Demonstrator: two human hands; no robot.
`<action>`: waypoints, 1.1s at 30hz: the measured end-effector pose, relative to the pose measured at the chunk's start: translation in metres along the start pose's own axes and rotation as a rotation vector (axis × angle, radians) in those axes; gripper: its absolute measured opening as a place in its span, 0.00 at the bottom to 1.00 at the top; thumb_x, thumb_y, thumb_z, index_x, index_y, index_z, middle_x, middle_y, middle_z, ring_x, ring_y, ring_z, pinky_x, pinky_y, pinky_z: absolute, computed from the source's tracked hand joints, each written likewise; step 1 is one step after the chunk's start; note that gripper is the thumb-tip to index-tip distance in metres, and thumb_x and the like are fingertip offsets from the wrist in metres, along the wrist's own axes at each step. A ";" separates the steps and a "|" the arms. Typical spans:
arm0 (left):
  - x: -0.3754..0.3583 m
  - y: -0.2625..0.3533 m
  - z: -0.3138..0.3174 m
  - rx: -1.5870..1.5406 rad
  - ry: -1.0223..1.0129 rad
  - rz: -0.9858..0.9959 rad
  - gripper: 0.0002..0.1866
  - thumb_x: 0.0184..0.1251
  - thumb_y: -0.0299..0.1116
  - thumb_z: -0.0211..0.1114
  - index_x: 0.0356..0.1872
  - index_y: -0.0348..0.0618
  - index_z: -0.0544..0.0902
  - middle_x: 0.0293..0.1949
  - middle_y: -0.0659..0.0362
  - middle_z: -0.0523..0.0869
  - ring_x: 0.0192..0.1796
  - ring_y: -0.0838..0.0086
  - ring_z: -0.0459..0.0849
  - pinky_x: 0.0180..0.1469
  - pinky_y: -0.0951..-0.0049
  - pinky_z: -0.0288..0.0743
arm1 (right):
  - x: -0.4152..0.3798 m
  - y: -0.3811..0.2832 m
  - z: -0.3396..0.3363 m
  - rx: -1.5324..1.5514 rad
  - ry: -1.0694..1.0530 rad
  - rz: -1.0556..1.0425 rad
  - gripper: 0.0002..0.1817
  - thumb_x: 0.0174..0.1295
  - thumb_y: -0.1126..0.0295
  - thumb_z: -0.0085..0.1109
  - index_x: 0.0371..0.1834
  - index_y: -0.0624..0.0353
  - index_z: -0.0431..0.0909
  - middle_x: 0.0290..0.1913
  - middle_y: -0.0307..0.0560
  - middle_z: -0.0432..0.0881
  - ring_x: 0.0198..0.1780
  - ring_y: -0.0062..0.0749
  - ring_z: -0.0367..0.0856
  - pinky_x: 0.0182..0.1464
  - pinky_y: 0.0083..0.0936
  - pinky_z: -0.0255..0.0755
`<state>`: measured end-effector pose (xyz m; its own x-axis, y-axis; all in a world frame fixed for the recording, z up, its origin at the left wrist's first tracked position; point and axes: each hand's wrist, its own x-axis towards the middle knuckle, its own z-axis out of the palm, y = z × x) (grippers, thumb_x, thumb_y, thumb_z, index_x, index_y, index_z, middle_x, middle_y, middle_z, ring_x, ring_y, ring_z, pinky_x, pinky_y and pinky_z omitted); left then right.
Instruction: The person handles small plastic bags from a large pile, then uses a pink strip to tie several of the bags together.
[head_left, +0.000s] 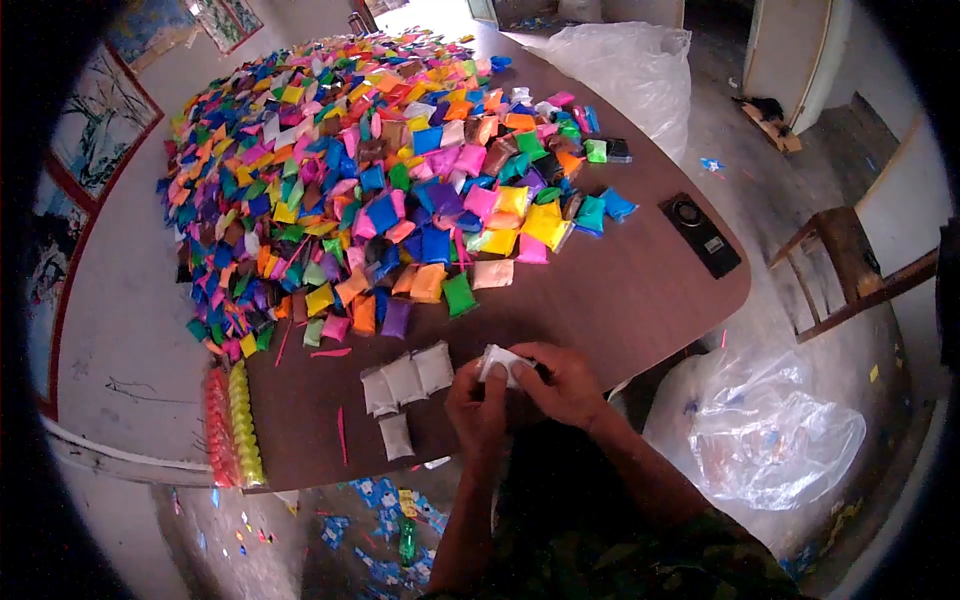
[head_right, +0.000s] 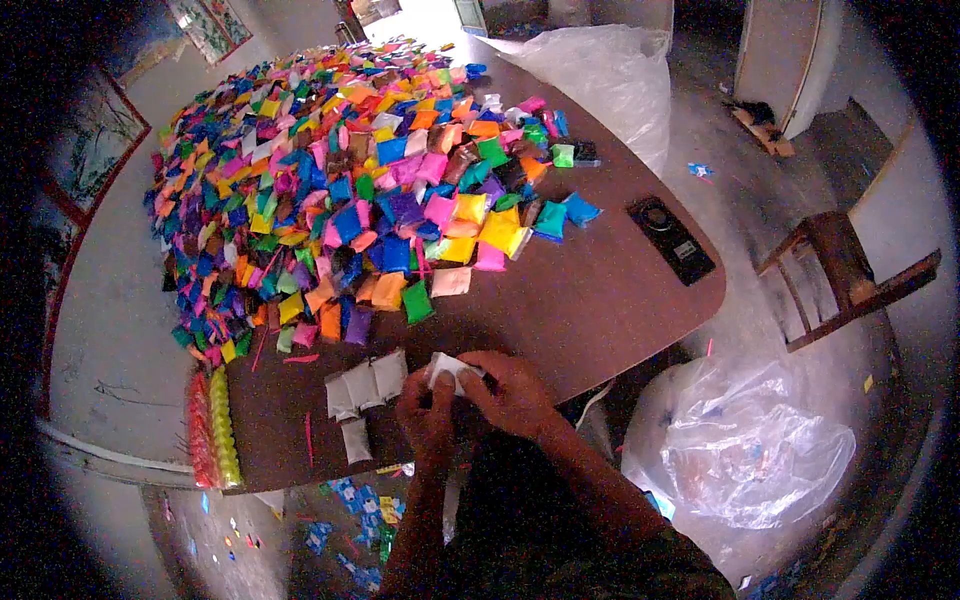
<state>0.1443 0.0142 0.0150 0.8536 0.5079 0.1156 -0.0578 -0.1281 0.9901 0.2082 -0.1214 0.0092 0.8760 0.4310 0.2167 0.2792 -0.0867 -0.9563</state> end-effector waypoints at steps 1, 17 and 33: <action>0.000 0.000 0.000 -0.006 -0.002 -0.014 0.13 0.70 0.31 0.67 0.52 0.36 0.82 0.44 0.56 0.87 0.45 0.75 0.83 0.49 0.72 0.78 | 0.000 0.004 0.001 0.018 -0.003 0.011 0.12 0.68 0.70 0.62 0.51 0.62 0.82 0.46 0.55 0.86 0.46 0.43 0.87 0.48 0.33 0.80; 0.001 0.006 0.004 -0.002 0.061 -0.030 0.21 0.68 0.34 0.70 0.58 0.35 0.79 0.50 0.52 0.86 0.49 0.70 0.84 0.52 0.68 0.79 | 0.000 0.008 0.005 0.056 0.031 0.033 0.14 0.69 0.66 0.62 0.52 0.63 0.81 0.44 0.55 0.87 0.43 0.40 0.87 0.45 0.33 0.81; 0.002 0.001 -0.003 0.179 -0.043 -0.058 0.11 0.66 0.33 0.71 0.43 0.36 0.83 0.35 0.57 0.88 0.36 0.76 0.82 0.40 0.71 0.78 | -0.002 0.015 0.006 0.145 0.070 0.042 0.12 0.70 0.69 0.62 0.52 0.63 0.82 0.45 0.49 0.86 0.45 0.32 0.85 0.48 0.28 0.79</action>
<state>0.1441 0.0176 0.0162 0.8746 0.4822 0.0509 0.0823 -0.2511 0.9645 0.2086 -0.1177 -0.0069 0.9126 0.3652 0.1838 0.1860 0.0297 -0.9821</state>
